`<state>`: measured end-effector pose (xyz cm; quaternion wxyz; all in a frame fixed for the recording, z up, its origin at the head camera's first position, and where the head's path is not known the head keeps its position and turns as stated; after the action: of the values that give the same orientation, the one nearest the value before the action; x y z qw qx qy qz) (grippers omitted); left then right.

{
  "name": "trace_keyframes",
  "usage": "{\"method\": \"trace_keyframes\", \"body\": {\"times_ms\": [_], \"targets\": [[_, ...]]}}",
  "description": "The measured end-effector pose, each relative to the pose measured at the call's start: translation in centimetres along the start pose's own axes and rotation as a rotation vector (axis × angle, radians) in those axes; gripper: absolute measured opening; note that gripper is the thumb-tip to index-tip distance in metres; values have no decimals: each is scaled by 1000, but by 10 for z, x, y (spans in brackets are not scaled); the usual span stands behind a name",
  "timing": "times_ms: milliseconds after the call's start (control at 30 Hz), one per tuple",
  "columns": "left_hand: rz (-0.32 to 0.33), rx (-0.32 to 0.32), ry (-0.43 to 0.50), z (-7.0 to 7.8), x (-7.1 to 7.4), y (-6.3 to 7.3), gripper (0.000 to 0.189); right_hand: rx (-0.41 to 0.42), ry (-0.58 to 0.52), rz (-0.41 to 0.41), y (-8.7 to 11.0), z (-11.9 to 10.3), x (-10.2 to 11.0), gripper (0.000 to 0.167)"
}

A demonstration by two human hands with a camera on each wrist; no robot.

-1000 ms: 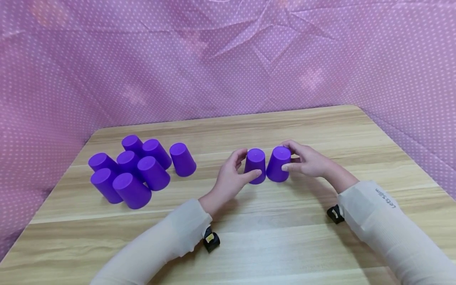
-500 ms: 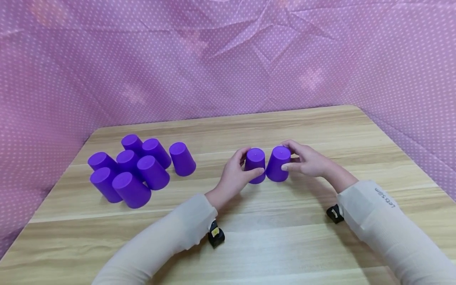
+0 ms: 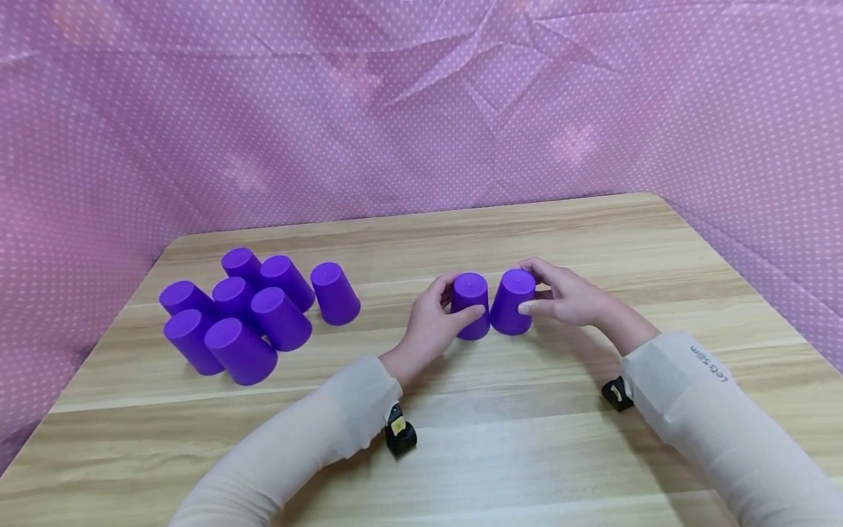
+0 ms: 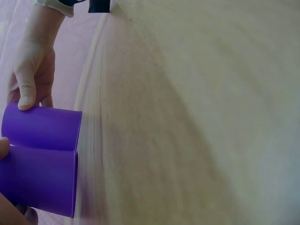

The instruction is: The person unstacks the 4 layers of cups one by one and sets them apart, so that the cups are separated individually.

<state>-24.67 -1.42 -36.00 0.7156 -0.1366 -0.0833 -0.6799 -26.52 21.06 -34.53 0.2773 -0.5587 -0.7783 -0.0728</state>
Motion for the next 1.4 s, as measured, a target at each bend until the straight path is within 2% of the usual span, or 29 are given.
{"method": "trace_keyframes", "body": {"times_ms": [667, 1200, 1400], "targets": [[33, 14, 32, 5, 9, 7, 58, 12, 10, -1, -2, -2, -2, 46], [6, -48, 25, 7, 32, 16, 54, 14, 19, -4, -1, -2, -2, 45], [20, -67, 7, 6, 43, 18, 53, 13, 26, 1, -1, -2, -1, 47]]}}
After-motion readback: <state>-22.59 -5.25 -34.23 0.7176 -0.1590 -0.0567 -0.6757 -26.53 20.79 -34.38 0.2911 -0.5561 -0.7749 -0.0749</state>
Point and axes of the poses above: each hand's wrist, its own y-axis away from the middle knuckle, its own x-axis out of the back of the hand, z = x × y, the point moved 1 cm from there along -y, towards the middle knuckle, and after that the axes turned 13 degrees about z, right-handed, at the moved point
